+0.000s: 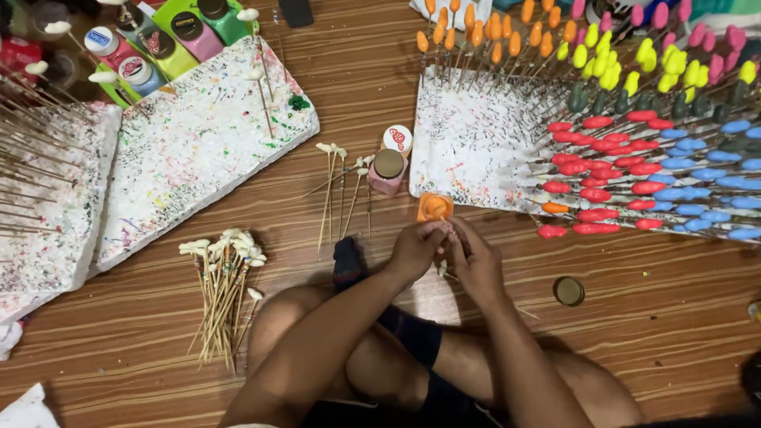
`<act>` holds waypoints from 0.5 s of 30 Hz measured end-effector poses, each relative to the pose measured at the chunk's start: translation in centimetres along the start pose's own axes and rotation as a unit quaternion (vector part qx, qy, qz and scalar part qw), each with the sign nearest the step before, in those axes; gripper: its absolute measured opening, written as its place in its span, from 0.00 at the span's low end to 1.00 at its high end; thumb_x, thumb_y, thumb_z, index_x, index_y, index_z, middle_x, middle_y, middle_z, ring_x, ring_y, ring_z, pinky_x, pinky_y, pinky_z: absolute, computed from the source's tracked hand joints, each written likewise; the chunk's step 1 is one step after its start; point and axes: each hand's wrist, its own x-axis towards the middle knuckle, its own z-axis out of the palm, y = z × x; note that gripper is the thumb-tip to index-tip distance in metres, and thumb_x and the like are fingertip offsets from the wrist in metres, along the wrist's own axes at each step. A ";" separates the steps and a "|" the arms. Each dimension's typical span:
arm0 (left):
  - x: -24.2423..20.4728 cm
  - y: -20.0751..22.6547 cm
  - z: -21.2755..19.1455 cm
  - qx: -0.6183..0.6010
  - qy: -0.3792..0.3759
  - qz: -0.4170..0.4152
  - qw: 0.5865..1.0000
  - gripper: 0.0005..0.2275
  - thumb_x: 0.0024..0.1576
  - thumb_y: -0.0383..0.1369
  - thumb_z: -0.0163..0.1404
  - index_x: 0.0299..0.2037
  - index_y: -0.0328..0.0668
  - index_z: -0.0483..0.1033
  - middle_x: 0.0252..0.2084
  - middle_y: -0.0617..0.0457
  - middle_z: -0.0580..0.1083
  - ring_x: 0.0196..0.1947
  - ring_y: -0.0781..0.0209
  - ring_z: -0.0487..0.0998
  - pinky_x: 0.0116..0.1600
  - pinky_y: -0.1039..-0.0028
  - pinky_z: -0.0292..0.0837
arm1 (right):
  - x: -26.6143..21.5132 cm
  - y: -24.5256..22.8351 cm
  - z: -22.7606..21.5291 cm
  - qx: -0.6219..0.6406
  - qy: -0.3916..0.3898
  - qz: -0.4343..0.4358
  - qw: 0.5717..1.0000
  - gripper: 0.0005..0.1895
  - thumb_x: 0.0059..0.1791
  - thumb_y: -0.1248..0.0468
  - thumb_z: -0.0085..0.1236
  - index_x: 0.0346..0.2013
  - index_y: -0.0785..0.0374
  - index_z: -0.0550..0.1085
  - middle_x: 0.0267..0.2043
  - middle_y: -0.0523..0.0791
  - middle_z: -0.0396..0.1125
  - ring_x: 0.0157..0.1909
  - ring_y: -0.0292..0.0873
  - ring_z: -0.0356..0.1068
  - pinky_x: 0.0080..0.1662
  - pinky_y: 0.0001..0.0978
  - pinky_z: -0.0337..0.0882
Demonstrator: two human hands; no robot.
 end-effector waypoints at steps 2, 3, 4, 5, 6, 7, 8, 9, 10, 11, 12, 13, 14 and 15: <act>1.1 -1.7 -0.3 0.035 -0.021 -0.003 0.999 0.13 0.62 0.39 0.51 0.51 0.44 0.82 0.26 0.51 0.79 0.35 0.63 0.81 0.44 0.70 0.76 | 0.0 0.3 0.0 -0.016 0.009 -0.005 1.000 0.21 0.50 0.75 0.58 0.56 0.57 0.79 0.48 0.51 0.78 0.51 0.53 0.77 0.50 0.46 0.77; 1.6 -2.6 -0.5 0.069 -0.041 -0.003 0.997 0.12 0.63 0.40 0.49 0.50 0.48 0.83 0.26 0.53 0.80 0.36 0.63 0.83 0.46 0.69 0.76 | 0.0 0.4 -0.1 -0.032 0.019 -0.014 0.999 0.18 0.51 0.74 0.58 0.54 0.56 0.80 0.47 0.49 0.78 0.50 0.52 0.77 0.50 0.45 0.77; 1.1 -1.4 -1.0 0.069 -0.041 -0.006 0.997 0.12 0.63 0.40 0.49 0.50 0.48 0.83 0.26 0.53 0.80 0.36 0.63 0.83 0.46 0.69 0.76 | 0.1 0.5 -0.1 -0.032 0.018 -0.011 0.999 0.18 0.51 0.74 0.58 0.54 0.56 0.80 0.47 0.49 0.78 0.50 0.52 0.77 0.50 0.45 0.77; 0.7 -0.2 -1.5 0.154 -0.084 0.003 0.985 0.12 0.62 0.39 0.49 0.47 0.44 0.83 0.28 0.50 0.80 0.39 0.56 0.83 0.47 0.64 0.76 | 0.3 0.6 -0.1 -0.031 0.030 -0.022 0.999 0.16 0.52 0.73 0.58 0.53 0.57 0.80 0.47 0.49 0.78 0.49 0.51 0.77 0.49 0.44 0.77; 0.1 0.9 -2.1 0.236 -0.126 0.010 0.963 0.12 0.62 0.37 0.48 0.44 0.40 0.83 0.30 0.46 0.81 0.41 0.49 0.83 0.48 0.59 0.76 | 0.2 0.7 -0.1 -0.030 0.041 -0.031 0.998 0.14 0.53 0.72 0.58 0.52 0.58 0.81 0.47 0.49 0.78 0.49 0.51 0.78 0.49 0.44 0.77; -0.5 2.7 -2.6 0.236 -0.126 0.005 0.963 0.12 0.62 0.37 0.48 0.44 0.40 0.83 0.30 0.46 0.81 0.41 0.49 0.83 0.48 0.59 0.76 | 0.4 0.2 -0.4 -0.028 0.038 -0.027 0.998 0.14 0.53 0.72 0.58 0.52 0.58 0.81 0.47 0.49 0.78 0.49 0.51 0.78 0.49 0.44 0.77; -1.3 4.3 -3.2 0.343 -0.149 0.000 0.928 0.16 0.62 0.41 0.46 0.45 0.36 0.82 0.37 0.41 0.80 0.47 0.42 0.81 0.53 0.53 0.75 | 0.5 -0.3 -0.6 -0.055 0.056 -0.053 0.996 0.11 0.54 0.72 0.59 0.50 0.61 0.81 0.45 0.50 0.78 0.47 0.52 0.78 0.47 0.43 0.77; -2.0 5.9 -3.7 0.444 -0.171 -0.004 0.879 0.21 0.63 0.44 0.43 0.46 0.32 0.81 0.44 0.35 0.80 0.54 0.36 0.80 0.57 0.48 0.74 | 0.6 -0.8 -0.8 -0.081 0.073 -0.079 0.991 0.09 0.54 0.71 0.59 0.49 0.64 0.81 0.43 0.52 0.78 0.45 0.53 0.78 0.46 0.43 0.77; -1.1 5.6 -3.9 0.442 -0.172 -0.012 0.880 0.21 0.63 0.44 0.43 0.46 0.32 0.81 0.44 0.35 0.80 0.54 0.36 0.80 0.57 0.48 0.74 | 0.6 0.0 -0.6 -0.079 0.066 -0.074 0.992 0.09 0.54 0.71 0.59 0.49 0.64 0.81 0.43 0.52 0.78 0.45 0.53 0.78 0.46 0.43 0.77; -0.1 5.2 -4.1 0.424 -0.143 -0.021 0.894 0.23 0.62 0.48 0.43 0.46 0.32 0.79 0.41 0.34 0.80 0.50 0.34 0.81 0.53 0.47 0.76 | 0.6 0.8 -0.3 -0.106 0.052 -0.082 0.990 0.09 0.53 0.71 0.61 0.48 0.64 0.81 0.41 0.53 0.77 0.43 0.55 0.78 0.44 0.45 0.77; 0.6 4.6 -4.2 0.405 -0.116 -0.031 0.906 0.26 0.60 0.51 0.43 0.46 0.31 0.77 0.39 0.33 0.79 0.47 0.31 0.82 0.50 0.45 0.77 | 0.2 1.5 -0.1 -0.134 0.038 -0.087 0.986 0.08 0.53 0.72 0.62 0.46 0.64 0.82 0.39 0.54 0.77 0.42 0.57 0.78 0.42 0.47 0.77; 0.0 5.6 -4.3 0.404 -0.121 -0.041 0.906 0.26 0.60 0.51 0.43 0.46 0.31 0.77 0.39 0.33 0.79 0.47 0.31 0.82 0.50 0.45 0.77 | 0.0 1.3 -0.2 -0.133 0.031 -0.079 0.988 0.08 0.53 0.72 0.62 0.46 0.64 0.82 0.39 0.54 0.77 0.42 0.57 0.78 0.42 0.47 0.77; -0.4 6.8 -4.3 0.411 -0.099 -0.038 0.905 0.24 0.61 0.49 0.44 0.54 0.32 0.68 0.42 0.33 0.79 0.49 0.33 0.81 0.52 0.44 0.76 | 0.1 1.2 -0.3 -0.122 0.043 -0.080 0.988 0.09 0.53 0.72 0.61 0.47 0.64 0.82 0.39 0.53 0.77 0.42 0.57 0.78 0.43 0.46 0.77; -0.7 7.9 -4.3 0.419 -0.077 -0.035 0.904 0.26 0.62 0.47 0.44 0.61 0.33 0.59 0.44 0.34 0.78 0.50 0.34 0.81 0.54 0.43 0.75 | 0.1 1.1 -0.3 -0.112 0.055 -0.081 0.989 0.09 0.54 0.72 0.60 0.48 0.64 0.82 0.39 0.52 0.77 0.43 0.56 0.78 0.44 0.46 0.77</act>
